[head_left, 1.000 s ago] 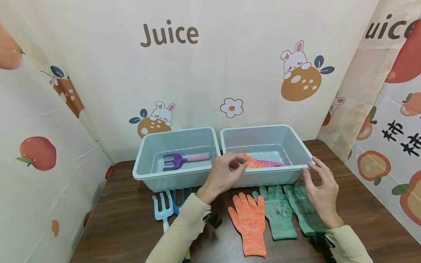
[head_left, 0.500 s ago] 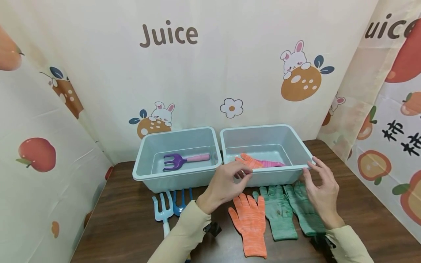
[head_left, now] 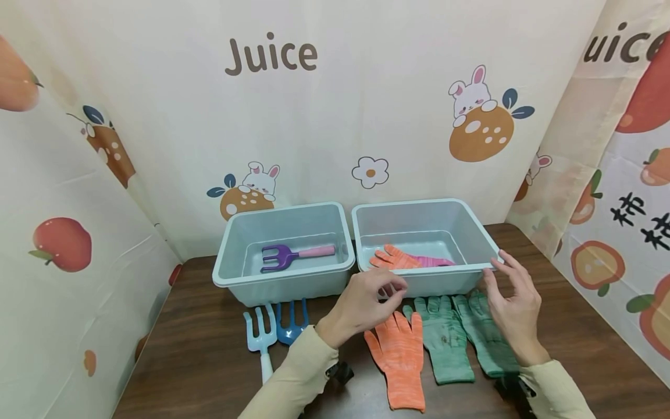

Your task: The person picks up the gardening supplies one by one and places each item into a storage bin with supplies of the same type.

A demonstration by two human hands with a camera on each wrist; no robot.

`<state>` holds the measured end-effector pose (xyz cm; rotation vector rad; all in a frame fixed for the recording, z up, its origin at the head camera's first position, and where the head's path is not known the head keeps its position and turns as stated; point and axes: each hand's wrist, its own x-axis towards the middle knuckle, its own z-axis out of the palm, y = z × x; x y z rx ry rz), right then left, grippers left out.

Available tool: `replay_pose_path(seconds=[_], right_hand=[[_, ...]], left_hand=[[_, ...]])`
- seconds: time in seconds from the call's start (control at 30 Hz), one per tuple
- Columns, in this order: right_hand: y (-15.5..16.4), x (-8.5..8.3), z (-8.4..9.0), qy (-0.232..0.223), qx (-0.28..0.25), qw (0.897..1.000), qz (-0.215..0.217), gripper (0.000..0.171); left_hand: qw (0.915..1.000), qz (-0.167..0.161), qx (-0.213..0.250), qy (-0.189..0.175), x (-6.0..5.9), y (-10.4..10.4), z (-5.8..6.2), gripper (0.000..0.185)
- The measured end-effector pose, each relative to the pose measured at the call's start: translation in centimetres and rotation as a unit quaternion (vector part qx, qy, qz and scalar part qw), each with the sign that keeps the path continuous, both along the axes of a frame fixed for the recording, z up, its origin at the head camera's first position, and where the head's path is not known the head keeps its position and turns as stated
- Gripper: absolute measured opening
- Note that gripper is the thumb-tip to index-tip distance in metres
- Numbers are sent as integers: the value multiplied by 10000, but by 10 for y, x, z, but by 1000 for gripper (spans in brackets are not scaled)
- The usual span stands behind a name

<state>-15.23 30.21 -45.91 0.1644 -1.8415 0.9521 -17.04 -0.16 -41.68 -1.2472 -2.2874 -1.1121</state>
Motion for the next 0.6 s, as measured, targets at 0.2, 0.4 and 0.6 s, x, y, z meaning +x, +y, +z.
replay_pose_path(seconds=[0.2,0.4,0.6], right_hand=[[-1,1,1,-13,-34,10000,-8,34],[-1,1,1,5,-20,10000,26,34],[-4,3,4,-35,-79,10000,29,34]], left_hand=[[9990,-76,8,-445,4,0,-6,11],[9984,5,-82,-561,7,2,-12,12],[9985,51,-106,-536,9,4,-17,11]])
